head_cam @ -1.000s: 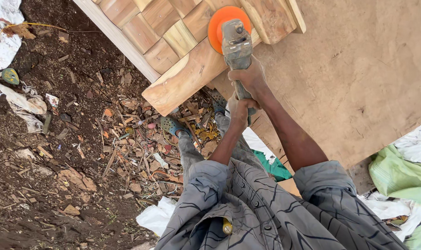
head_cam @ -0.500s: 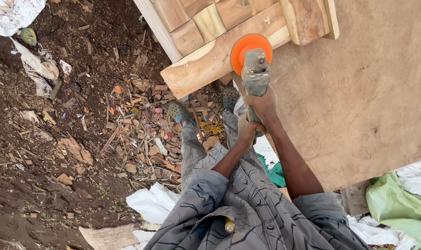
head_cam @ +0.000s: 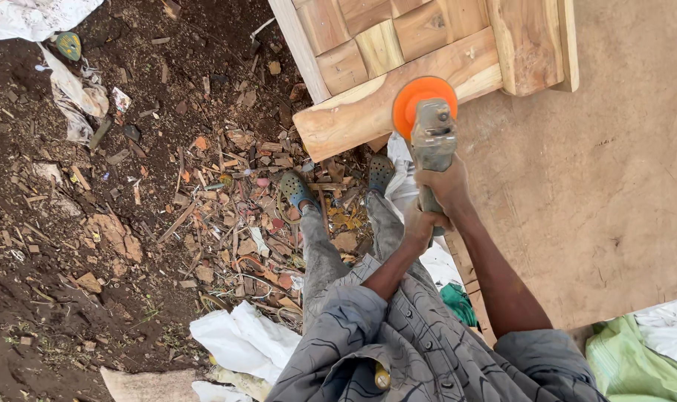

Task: The person uses an angle grinder with an orange sanding disc to smooth the surface of a wooden decorative panel featuring a heart and geometric patterns. The person moves the tool across the panel's surface and edges while another person works nearby.

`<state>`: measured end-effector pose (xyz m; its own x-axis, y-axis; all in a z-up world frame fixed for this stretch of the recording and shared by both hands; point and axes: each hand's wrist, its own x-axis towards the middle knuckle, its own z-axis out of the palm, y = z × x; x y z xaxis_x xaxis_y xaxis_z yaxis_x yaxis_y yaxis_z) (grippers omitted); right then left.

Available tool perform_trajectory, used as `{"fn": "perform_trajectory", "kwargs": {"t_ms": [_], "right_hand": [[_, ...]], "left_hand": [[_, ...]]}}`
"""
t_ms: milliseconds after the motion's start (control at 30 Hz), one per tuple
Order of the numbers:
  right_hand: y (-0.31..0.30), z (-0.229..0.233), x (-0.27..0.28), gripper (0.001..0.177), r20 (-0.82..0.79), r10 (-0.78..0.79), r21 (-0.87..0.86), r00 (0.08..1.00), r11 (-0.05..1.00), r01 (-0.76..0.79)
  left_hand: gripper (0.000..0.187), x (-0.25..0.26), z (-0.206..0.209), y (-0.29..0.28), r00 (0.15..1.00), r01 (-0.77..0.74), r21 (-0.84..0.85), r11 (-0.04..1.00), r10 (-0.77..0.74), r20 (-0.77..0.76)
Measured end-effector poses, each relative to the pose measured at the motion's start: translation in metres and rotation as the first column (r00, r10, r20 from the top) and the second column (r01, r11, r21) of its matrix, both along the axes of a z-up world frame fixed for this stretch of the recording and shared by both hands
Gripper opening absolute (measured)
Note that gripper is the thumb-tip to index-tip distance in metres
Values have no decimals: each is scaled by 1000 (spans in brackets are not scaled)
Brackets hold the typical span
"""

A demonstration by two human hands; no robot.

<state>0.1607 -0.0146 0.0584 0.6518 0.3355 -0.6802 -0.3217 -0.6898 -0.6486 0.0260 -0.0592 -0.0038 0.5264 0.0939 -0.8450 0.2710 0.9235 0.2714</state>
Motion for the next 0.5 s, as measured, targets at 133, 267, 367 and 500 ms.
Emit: {"fn": "perform_trajectory", "kwargs": {"t_ms": [133,267,367,500], "right_hand": [[-3,5,34,23,-203,-206,40,957,975,218],[19,-2,13,28,-136,-128,2,982,992,129],[42,-12,-27,39,-41,-6,-20,999,1000,5],[73,-16,-59,65,-12,321,-134,947,938,-319]], "left_hand": [[31,49,19,22,991,134,67,989,-135,8],[29,22,5,29,993,-86,-21,996,87,78],[29,-31,-24,26,984,-153,-54,987,157,81],[21,-79,-63,20,981,-185,-150,971,173,-91]]}}
